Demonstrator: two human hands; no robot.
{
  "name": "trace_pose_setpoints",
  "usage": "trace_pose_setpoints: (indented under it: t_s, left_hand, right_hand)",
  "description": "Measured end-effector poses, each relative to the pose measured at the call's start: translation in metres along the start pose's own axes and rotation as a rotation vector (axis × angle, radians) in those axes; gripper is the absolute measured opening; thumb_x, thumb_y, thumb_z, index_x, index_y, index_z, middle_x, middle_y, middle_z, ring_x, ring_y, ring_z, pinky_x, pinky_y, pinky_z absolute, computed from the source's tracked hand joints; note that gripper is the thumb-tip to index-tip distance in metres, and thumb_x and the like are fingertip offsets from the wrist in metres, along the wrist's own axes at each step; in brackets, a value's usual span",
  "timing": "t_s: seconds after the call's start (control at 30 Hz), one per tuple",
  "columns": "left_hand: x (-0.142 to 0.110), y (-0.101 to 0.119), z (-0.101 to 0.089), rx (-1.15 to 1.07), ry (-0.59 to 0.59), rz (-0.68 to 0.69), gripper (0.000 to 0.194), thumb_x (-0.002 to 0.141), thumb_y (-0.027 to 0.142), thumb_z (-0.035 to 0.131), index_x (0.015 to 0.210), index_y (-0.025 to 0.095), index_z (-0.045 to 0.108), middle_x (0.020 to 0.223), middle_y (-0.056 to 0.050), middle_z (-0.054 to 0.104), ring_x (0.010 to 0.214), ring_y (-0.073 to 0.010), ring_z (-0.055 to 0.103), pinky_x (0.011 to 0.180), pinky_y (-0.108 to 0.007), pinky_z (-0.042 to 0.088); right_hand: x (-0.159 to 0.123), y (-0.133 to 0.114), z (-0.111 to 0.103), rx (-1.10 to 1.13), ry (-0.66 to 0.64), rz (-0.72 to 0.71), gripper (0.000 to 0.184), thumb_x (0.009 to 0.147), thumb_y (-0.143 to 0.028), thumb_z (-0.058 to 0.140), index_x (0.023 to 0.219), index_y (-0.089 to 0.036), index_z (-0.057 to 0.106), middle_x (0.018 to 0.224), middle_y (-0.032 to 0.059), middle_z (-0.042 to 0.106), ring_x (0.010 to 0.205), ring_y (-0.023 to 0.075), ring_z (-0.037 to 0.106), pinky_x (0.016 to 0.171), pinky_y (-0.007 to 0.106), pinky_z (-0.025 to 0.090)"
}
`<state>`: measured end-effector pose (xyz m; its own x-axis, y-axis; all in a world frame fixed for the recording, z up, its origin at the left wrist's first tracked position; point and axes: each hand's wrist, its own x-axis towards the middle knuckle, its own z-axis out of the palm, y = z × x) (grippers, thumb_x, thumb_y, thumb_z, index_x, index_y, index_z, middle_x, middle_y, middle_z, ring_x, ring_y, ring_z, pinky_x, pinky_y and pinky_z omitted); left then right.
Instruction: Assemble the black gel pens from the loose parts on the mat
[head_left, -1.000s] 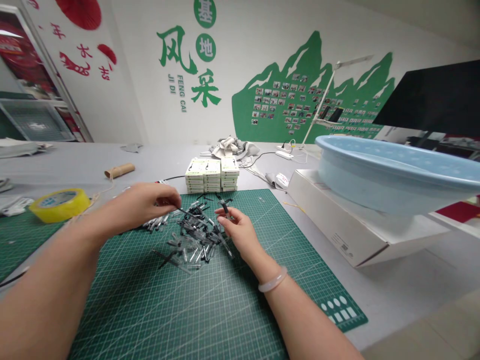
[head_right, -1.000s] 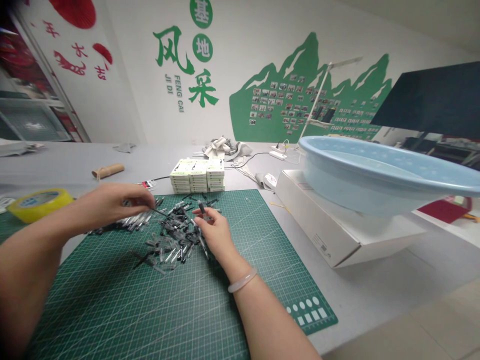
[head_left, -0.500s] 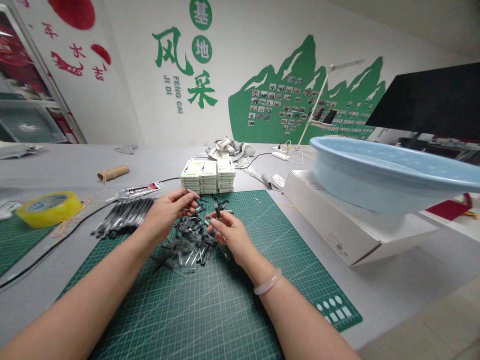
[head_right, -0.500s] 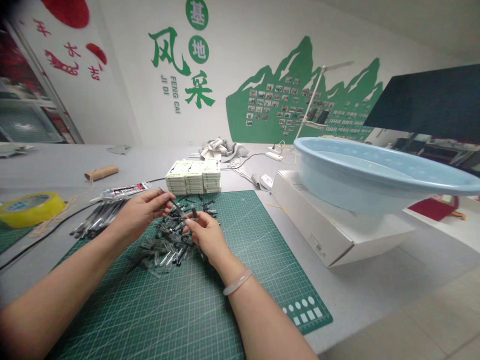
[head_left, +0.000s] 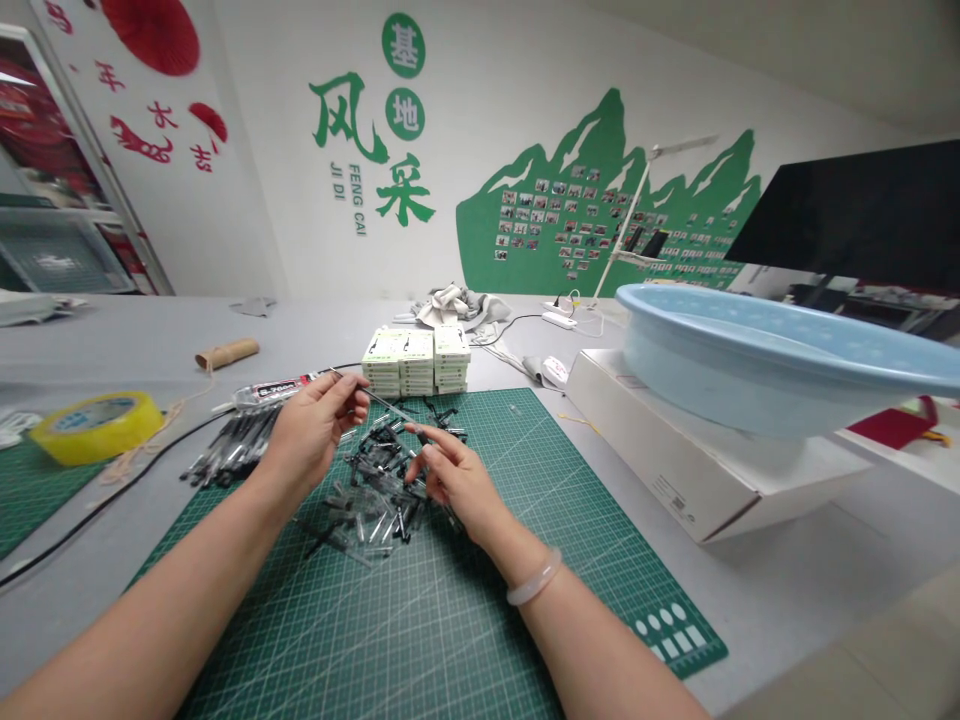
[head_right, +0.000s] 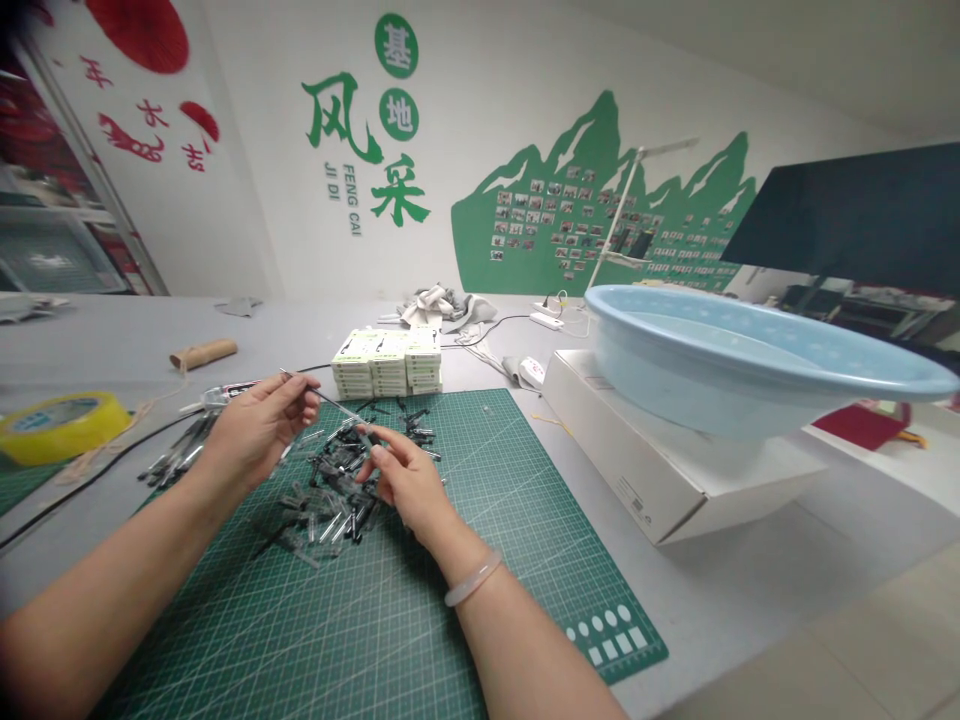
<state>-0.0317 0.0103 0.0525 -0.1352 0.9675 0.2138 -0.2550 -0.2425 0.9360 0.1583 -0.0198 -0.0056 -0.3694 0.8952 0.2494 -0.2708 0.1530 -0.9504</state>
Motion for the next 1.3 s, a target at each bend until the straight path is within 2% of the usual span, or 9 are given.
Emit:
trace_pose_setpoints:
  t_s: [0.47,0.63,0.73,0.8,1.0,1.07,1.13,1.23,1.3]
  left_hand:
    - [0.000,0.007,-0.004,0.174,-0.100,0.063,0.027,0.078,0.042,0.065,0.083,0.015,0.064,0.068,0.000,0.059,0.062,-0.0105,0.053,0.059,-0.021,0.043]
    - [-0.009,0.007,-0.001,0.411,-0.297,0.073,0.025,0.081,0.041,0.062,0.086,0.017,0.067,0.068,0.000,0.060,0.064,-0.0125,0.054,0.060,-0.023,0.042]
    - [-0.017,0.008,0.006,0.534,-0.447,0.005,0.030,0.081,0.042,0.061,0.100,0.019,0.067,0.076,-0.002,0.065,0.070,-0.0155,0.057,0.065,-0.025,0.043]
    - [-0.017,0.009,0.007,0.562,-0.485,-0.028,0.036,0.082,0.044,0.058,0.107,0.020,0.065,0.081,-0.003,0.067,0.072,-0.0162,0.057,0.065,-0.027,0.044]
    - [0.000,0.018,-0.017,0.897,-0.547,-0.057,0.026,0.073,0.042,0.062,0.084,0.020,0.068,0.074,-0.002,0.065,0.066,-0.0159,0.057,0.061,-0.026,0.045]
    - [0.005,0.020,-0.033,1.024,-0.581,-0.155,0.018,0.065,0.037,0.067,0.073,0.021,0.068,0.068,-0.002,0.066,0.062,-0.0169,0.059,0.054,-0.024,0.045]
    - [0.005,0.019,-0.049,1.073,-0.551,-0.358,0.014,0.053,0.029,0.072,0.063,0.021,0.066,0.061,-0.002,0.064,0.054,-0.0190,0.060,0.045,-0.025,0.044]
    - [0.000,0.015,-0.065,1.027,-0.396,-0.680,0.027,0.034,0.014,0.075,0.057,0.021,0.063,0.050,-0.004,0.061,0.042,-0.0275,0.060,0.033,-0.031,0.042]
    - [-0.005,0.009,-0.068,0.954,-0.316,-0.770,0.039,0.027,0.004,0.073,0.059,0.022,0.062,0.043,-0.004,0.057,0.037,-0.0348,0.058,0.028,-0.038,0.040]
  right_hand:
    - [0.001,0.000,0.000,0.023,-0.024,0.067,0.038,0.086,-0.039,0.055,0.119,-0.020,0.062,0.066,-0.0005,0.062,0.039,0.0039,0.029,0.039,0.020,0.023]
    - [0.000,0.003,0.002,0.040,-0.075,0.082,0.037,0.086,-0.041,0.057,0.115,-0.020,0.064,0.065,-0.0003,0.062,0.040,0.0045,0.031,0.040,0.020,0.022]
    - [-0.001,0.003,0.003,0.080,-0.074,0.087,0.036,0.084,-0.043,0.058,0.112,-0.020,0.065,0.064,-0.0003,0.061,0.040,0.0049,0.032,0.040,0.020,0.022]
    - [-0.001,0.002,0.003,0.100,-0.058,0.091,0.036,0.084,-0.045,0.059,0.109,-0.019,0.065,0.064,0.0000,0.061,0.041,0.0046,0.031,0.040,0.021,0.021]
    - [0.000,0.000,-0.001,0.129,0.067,0.070,0.037,0.084,-0.047,0.057,0.107,-0.018,0.064,0.065,0.0002,0.059,0.041,0.0045,0.035,0.040,0.020,0.016]
    - [0.001,0.001,-0.003,0.153,0.125,0.056,0.037,0.084,-0.047,0.057,0.105,-0.018,0.064,0.064,-0.0003,0.058,0.042,0.0047,0.036,0.040,0.019,0.016]
    - [0.002,0.002,-0.005,0.166,0.180,0.043,0.036,0.083,-0.047,0.057,0.102,-0.017,0.064,0.063,-0.0010,0.056,0.042,0.0049,0.036,0.040,0.019,0.017]
    - [0.003,0.000,-0.007,0.162,0.234,0.041,0.035,0.082,-0.048,0.058,0.099,-0.017,0.064,0.062,-0.0017,0.055,0.043,0.0054,0.036,0.040,0.019,0.017]
    - [0.003,0.000,-0.008,0.158,0.244,0.046,0.035,0.082,-0.048,0.058,0.098,-0.017,0.063,0.062,-0.0017,0.055,0.044,0.0056,0.036,0.040,0.019,0.017]
